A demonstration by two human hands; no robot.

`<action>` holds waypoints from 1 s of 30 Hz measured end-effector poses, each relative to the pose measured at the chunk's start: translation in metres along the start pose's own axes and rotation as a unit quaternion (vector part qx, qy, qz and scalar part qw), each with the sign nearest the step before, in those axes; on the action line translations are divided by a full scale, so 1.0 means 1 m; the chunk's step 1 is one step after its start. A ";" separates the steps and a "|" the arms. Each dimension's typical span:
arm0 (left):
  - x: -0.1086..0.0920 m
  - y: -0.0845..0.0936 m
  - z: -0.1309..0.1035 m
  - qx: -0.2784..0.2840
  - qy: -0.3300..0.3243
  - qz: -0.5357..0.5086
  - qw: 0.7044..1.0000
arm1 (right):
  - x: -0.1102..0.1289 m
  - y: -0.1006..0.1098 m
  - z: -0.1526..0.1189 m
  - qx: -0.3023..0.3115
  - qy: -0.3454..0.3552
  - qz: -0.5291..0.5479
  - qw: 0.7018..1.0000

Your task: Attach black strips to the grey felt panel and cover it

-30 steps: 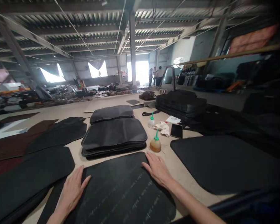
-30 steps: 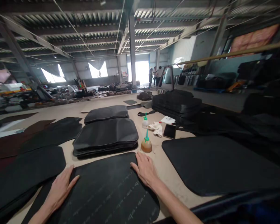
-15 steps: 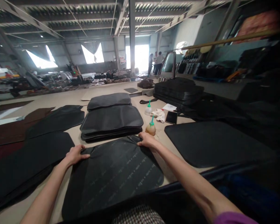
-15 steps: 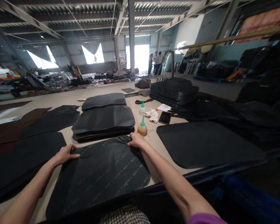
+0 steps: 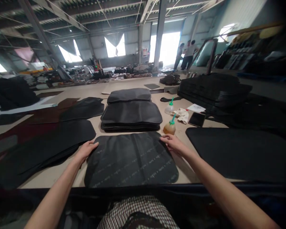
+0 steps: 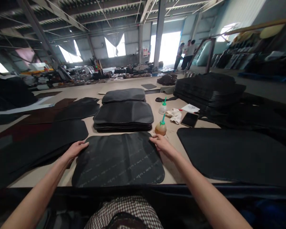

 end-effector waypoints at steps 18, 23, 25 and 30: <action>-0.001 -0.002 -0.125 0.090 0.086 -0.270 0.955 | 0.035 -0.019 -0.108 0.116 -0.042 0.270 0.955; -0.035 0.041 -0.143 0.052 0.087 -0.251 0.963 | 0.079 0.005 -0.132 0.106 -0.047 0.306 0.945; -0.052 0.059 -0.138 0.013 0.075 -0.244 0.967 | 0.097 0.013 -0.129 0.077 -0.026 0.313 0.946; -0.110 0.085 -0.085 -0.024 -0.026 -0.257 0.966 | 0.144 0.023 -0.086 0.041 0.066 0.321 0.944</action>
Point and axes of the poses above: each hand's wrist, its own z-axis towards the middle knuckle, its own y-axis out of the back of the hand, x = y × z, the point moved 5 cm from there along z, towards the middle knuckle, and after that the axes turned 11 degrees about z, right-handed, at the moved point
